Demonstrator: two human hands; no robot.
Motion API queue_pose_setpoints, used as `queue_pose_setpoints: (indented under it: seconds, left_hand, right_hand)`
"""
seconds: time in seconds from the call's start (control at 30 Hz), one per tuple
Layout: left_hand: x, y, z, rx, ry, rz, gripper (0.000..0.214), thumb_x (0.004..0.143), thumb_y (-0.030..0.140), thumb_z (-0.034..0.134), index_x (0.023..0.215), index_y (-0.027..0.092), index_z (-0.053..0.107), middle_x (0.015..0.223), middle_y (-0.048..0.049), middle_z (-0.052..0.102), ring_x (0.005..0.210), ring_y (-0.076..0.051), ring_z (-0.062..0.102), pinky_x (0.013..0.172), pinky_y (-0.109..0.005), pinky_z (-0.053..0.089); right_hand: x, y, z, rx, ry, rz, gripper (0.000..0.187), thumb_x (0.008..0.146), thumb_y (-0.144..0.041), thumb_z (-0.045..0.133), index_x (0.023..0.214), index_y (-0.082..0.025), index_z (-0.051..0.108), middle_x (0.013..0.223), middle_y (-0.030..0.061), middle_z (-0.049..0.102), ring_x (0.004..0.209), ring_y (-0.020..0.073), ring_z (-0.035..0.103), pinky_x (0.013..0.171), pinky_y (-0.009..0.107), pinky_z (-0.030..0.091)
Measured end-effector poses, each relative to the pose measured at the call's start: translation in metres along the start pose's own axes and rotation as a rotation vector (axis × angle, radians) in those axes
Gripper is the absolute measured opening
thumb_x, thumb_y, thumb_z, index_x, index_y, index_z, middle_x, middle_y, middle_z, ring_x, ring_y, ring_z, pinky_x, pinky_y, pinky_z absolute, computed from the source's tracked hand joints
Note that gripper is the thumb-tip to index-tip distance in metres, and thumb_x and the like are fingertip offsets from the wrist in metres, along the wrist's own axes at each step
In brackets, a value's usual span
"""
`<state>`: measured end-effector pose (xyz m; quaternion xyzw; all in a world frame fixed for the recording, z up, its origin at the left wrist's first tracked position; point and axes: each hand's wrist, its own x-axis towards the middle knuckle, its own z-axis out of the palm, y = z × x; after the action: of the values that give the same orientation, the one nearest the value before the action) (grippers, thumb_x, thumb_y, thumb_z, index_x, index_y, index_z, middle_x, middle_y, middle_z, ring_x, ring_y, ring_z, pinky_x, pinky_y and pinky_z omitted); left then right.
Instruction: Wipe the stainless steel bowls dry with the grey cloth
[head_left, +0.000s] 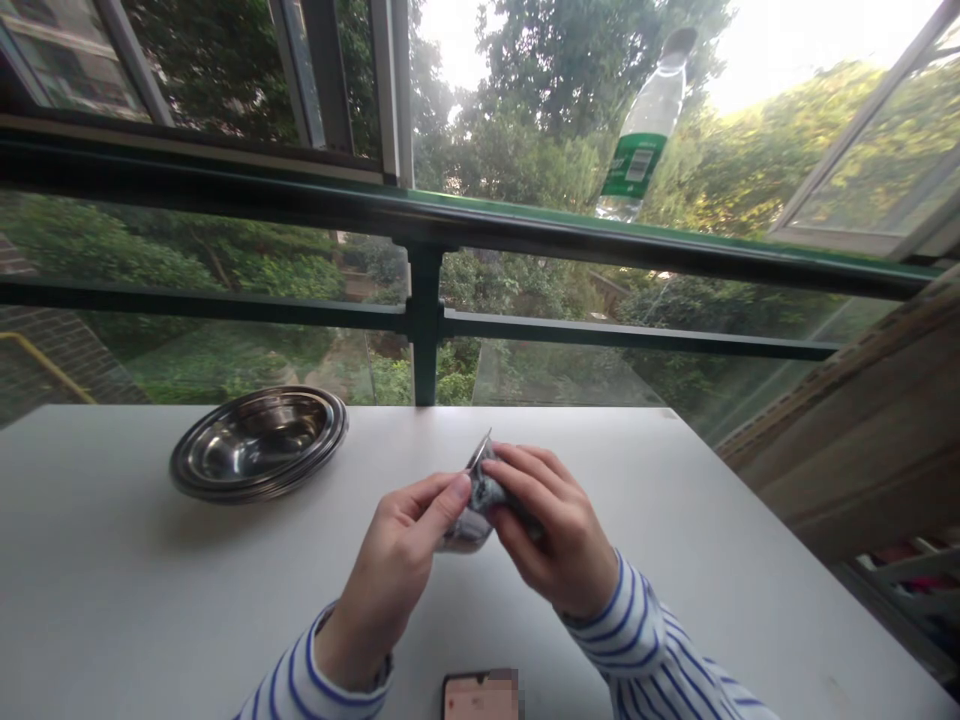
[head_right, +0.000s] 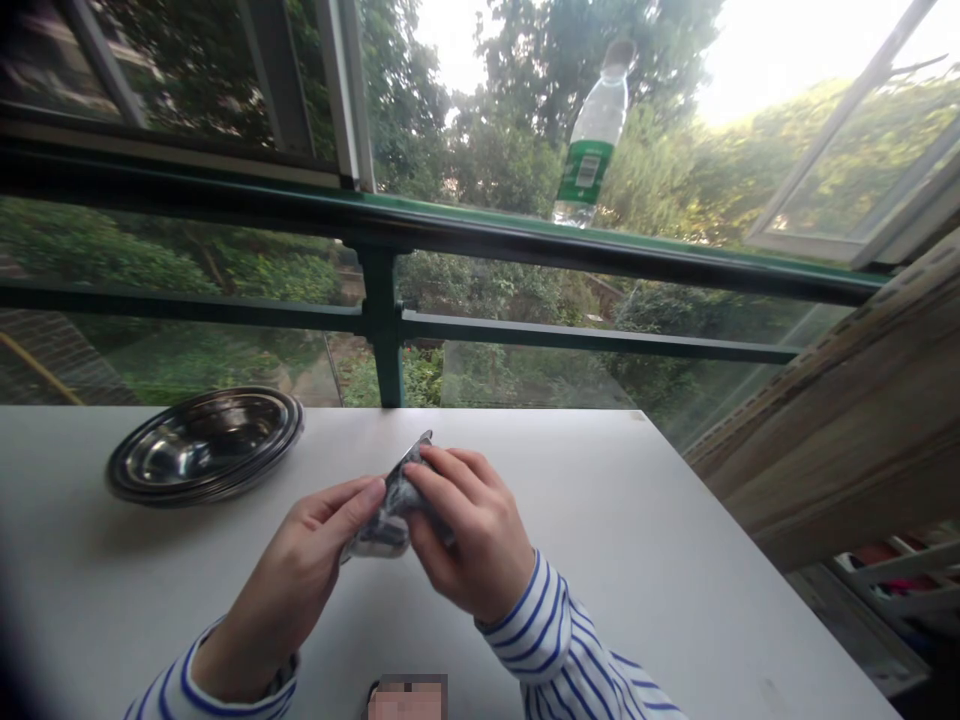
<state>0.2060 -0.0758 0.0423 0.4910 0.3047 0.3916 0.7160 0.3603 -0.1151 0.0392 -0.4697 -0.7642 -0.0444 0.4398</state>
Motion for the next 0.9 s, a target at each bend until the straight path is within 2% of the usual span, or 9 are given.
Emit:
queue_pose_setpoints:
  seconds: [0.17, 0.37, 0.43, 0.57, 0.6, 0.7, 0.77, 0.83, 0.9]
  left_hand:
    - [0.0, -0.001, -0.002, -0.043, 0.039, 0.007, 0.022, 0.079, 0.03, 0.057, 0.094, 0.018, 0.069, 0.075, -0.0019, 0.066, 0.069, -0.012, 0.056, 0.066, -0.023, 0.046]
    - [0.002, -0.001, -0.001, -0.093, 0.077, -0.007, 0.023, 0.076, 0.03, 0.06, 0.092, 0.015, 0.068, 0.075, -0.0029, 0.067, 0.067, -0.011, 0.058, 0.066, -0.022, 0.047]
    - [0.002, -0.001, 0.0, -0.072, 0.08, -0.025, 0.026, 0.074, 0.032, 0.062, 0.091, 0.013, 0.068, 0.074, -0.0043, 0.067, 0.064, -0.012, 0.058, 0.062, -0.023, 0.047]
    - [0.001, 0.0, 0.003, -0.016, 0.068, -0.064, 0.028, 0.073, 0.033, 0.063, 0.09, 0.01, 0.067, 0.071, -0.006, 0.067, 0.061, -0.014, 0.059, 0.06, -0.026, 0.049]
    - [0.001, 0.0, 0.003, -0.01, 0.066, -0.068, 0.028, 0.074, 0.033, 0.062, 0.09, 0.01, 0.067, 0.072, -0.006, 0.068, 0.062, -0.014, 0.059, 0.061, -0.026, 0.049]
    - [0.002, -0.001, 0.002, -0.019, 0.074, -0.049, 0.026, 0.075, 0.032, 0.061, 0.09, 0.012, 0.067, 0.073, -0.0052, 0.068, 0.062, -0.013, 0.059, 0.059, -0.024, 0.048]
    - [0.003, -0.001, 0.002, -0.021, 0.075, -0.025, 0.026, 0.076, 0.032, 0.06, 0.091, 0.013, 0.067, 0.074, -0.0047, 0.068, 0.062, -0.013, 0.059, 0.06, -0.023, 0.048]
    - [0.003, -0.002, 0.003, -0.001, 0.071, -0.02, 0.025, 0.076, 0.032, 0.06, 0.09, 0.012, 0.067, 0.074, -0.0047, 0.068, 0.063, -0.013, 0.059, 0.062, -0.024, 0.048]
    - [0.002, -0.001, 0.004, 0.023, 0.057, -0.037, 0.025, 0.075, 0.031, 0.061, 0.09, 0.011, 0.067, 0.072, -0.005, 0.068, 0.064, -0.013, 0.059, 0.063, -0.024, 0.048]
  right_hand:
    - [-0.002, -0.004, 0.002, -0.084, -0.053, -0.145, 0.042, 0.075, -0.013, 0.052, 0.117, -0.016, 0.052, 0.121, 0.0115, 0.054, 0.109, 0.0257, 0.047, 0.088, 0.045, 0.045]
    - [-0.002, -0.002, 0.003, -0.09, -0.084, -0.188, 0.041, 0.076, -0.016, 0.053, 0.116, -0.019, 0.052, 0.121, 0.0081, 0.055, 0.11, 0.0258, 0.046, 0.088, 0.044, 0.045]
    - [-0.002, 0.001, 0.004, -0.055, -0.043, -0.123, 0.039, 0.077, -0.016, 0.053, 0.115, -0.019, 0.052, 0.119, 0.009, 0.056, 0.107, 0.0249, 0.048, 0.088, 0.044, 0.045]
    - [-0.002, 0.008, 0.005, 0.021, 0.044, 0.104, 0.032, 0.082, -0.015, 0.047, 0.114, -0.019, 0.053, 0.11, 0.0095, 0.06, 0.101, 0.0207, 0.054, 0.087, 0.039, 0.047]
    - [-0.002, 0.008, 0.004, 0.029, 0.028, 0.1, 0.032, 0.082, -0.015, 0.047, 0.114, -0.019, 0.053, 0.11, 0.0095, 0.06, 0.101, 0.0205, 0.054, 0.087, 0.039, 0.047]
    - [-0.002, 0.006, 0.001, 0.012, -0.076, -0.048, 0.036, 0.078, -0.016, 0.052, 0.114, -0.019, 0.054, 0.116, 0.0095, 0.057, 0.107, 0.0233, 0.05, 0.089, 0.042, 0.045]
    - [-0.002, 0.006, 0.0, -0.008, -0.101, -0.103, 0.037, 0.076, -0.016, 0.053, 0.113, -0.019, 0.054, 0.119, 0.009, 0.056, 0.108, 0.025, 0.048, 0.09, 0.044, 0.044]
    - [-0.002, 0.01, 0.002, -0.004, -0.051, -0.036, 0.034, 0.079, -0.017, 0.051, 0.113, -0.02, 0.054, 0.117, 0.0089, 0.057, 0.106, 0.0242, 0.05, 0.089, 0.043, 0.044]
    - [-0.002, 0.017, 0.005, 0.027, 0.018, 0.121, 0.029, 0.083, -0.018, 0.046, 0.111, -0.02, 0.054, 0.109, 0.0083, 0.061, 0.101, 0.0218, 0.054, 0.086, 0.039, 0.046]
